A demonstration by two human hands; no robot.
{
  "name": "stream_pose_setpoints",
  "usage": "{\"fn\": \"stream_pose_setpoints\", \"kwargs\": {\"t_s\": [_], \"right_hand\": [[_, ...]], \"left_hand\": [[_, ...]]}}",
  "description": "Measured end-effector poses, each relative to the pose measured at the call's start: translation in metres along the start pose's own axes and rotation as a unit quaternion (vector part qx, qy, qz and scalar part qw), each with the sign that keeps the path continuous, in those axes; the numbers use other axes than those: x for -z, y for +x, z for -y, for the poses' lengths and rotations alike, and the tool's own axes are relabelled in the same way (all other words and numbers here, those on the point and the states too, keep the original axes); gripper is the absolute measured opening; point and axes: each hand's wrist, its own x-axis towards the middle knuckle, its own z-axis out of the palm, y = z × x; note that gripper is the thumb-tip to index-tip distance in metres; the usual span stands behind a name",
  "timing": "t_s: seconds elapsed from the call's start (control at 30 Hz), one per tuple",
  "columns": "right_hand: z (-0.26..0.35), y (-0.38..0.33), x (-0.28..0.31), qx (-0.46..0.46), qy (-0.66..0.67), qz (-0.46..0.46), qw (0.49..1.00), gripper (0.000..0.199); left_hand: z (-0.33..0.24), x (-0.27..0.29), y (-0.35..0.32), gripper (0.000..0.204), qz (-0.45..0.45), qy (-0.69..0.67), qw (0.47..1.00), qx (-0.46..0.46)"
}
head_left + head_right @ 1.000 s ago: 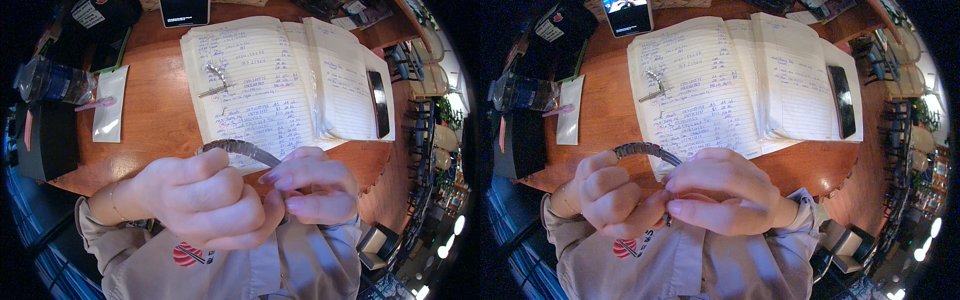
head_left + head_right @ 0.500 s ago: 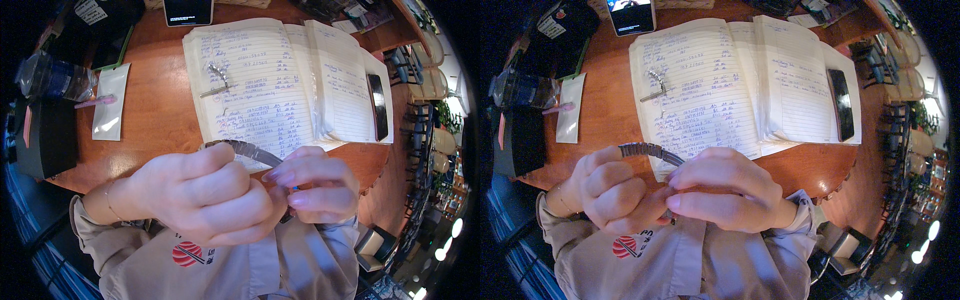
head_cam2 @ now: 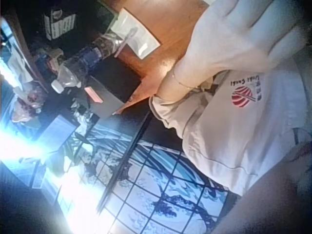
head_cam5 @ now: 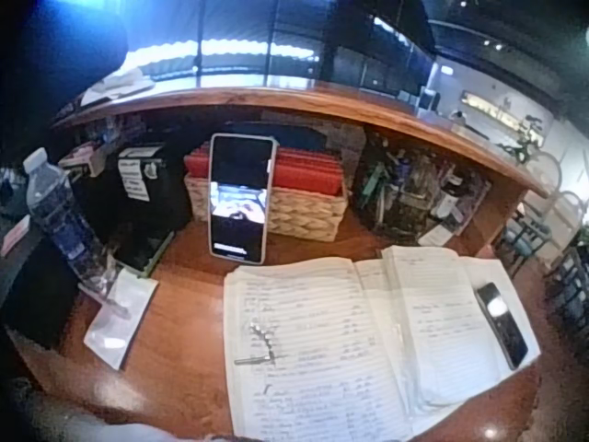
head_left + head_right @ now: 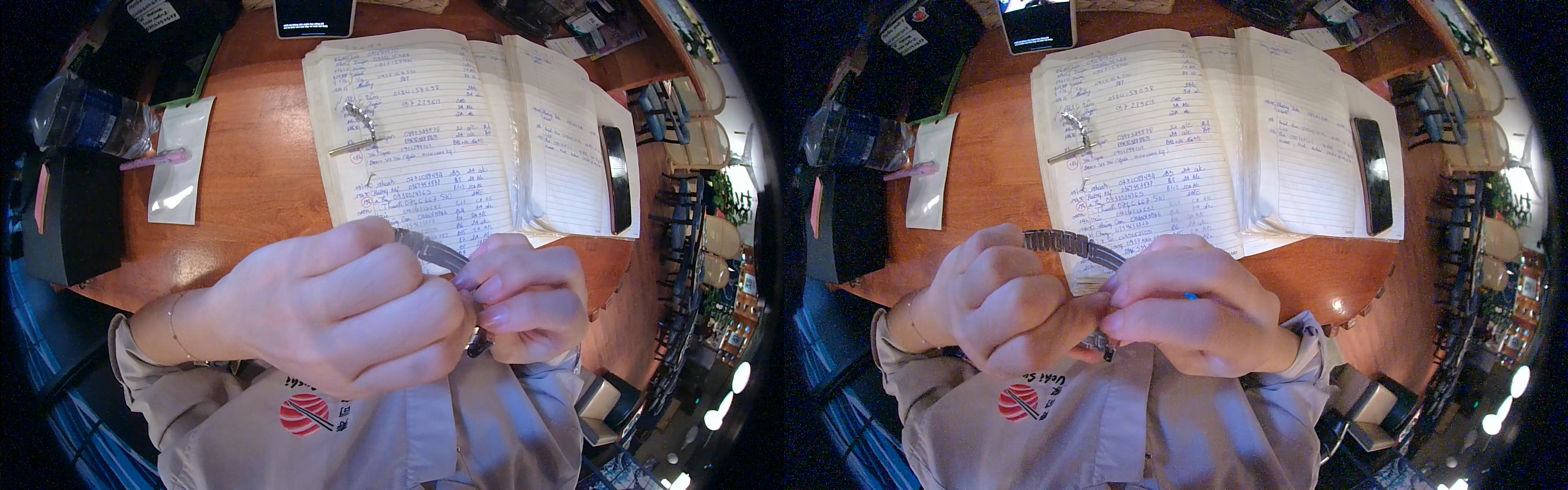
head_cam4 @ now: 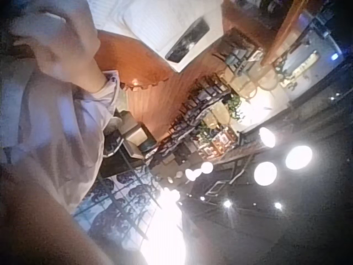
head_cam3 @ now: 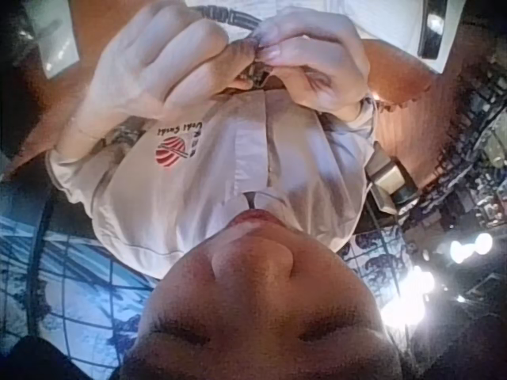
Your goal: The person holds a metal watch band and uses a small tool to manipulate the clasp and links. They repeatedly open and close the clasp, adjust the band, and inspect the mechanism while seated at a wooden table with a notebook and phone nearby.
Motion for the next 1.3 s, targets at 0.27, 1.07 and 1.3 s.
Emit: {"fn": "stream_pose_setpoints", "kwargs": {"t_s": [0.27, 1.07, 1.3], "right_hand": [[0.0012, 0.0002, 0.0023, -0.013, 0.003, 0.016, 1.000, 0.020], [0.0055, -0.0037, -0.0006, -0.023, -0.060, -0.018, 0.998, 0.017], [0.0082, -0.0026, 0.0033, -0.037, -0.060, 0.013, 0.997, 0.017]], "left_hand": [[0.0002, 0.0003, -0.0007, 0.030, -0.004, -0.005, 1.000, -0.004], [-0.0033, 0.0046, 0.0030, 0.031, 0.009, -0.029, 0.999, 0.024], [-0.0044, 0.0018, 0.0029, 0.030, -0.007, -0.027, 0.999, 0.029]]}}
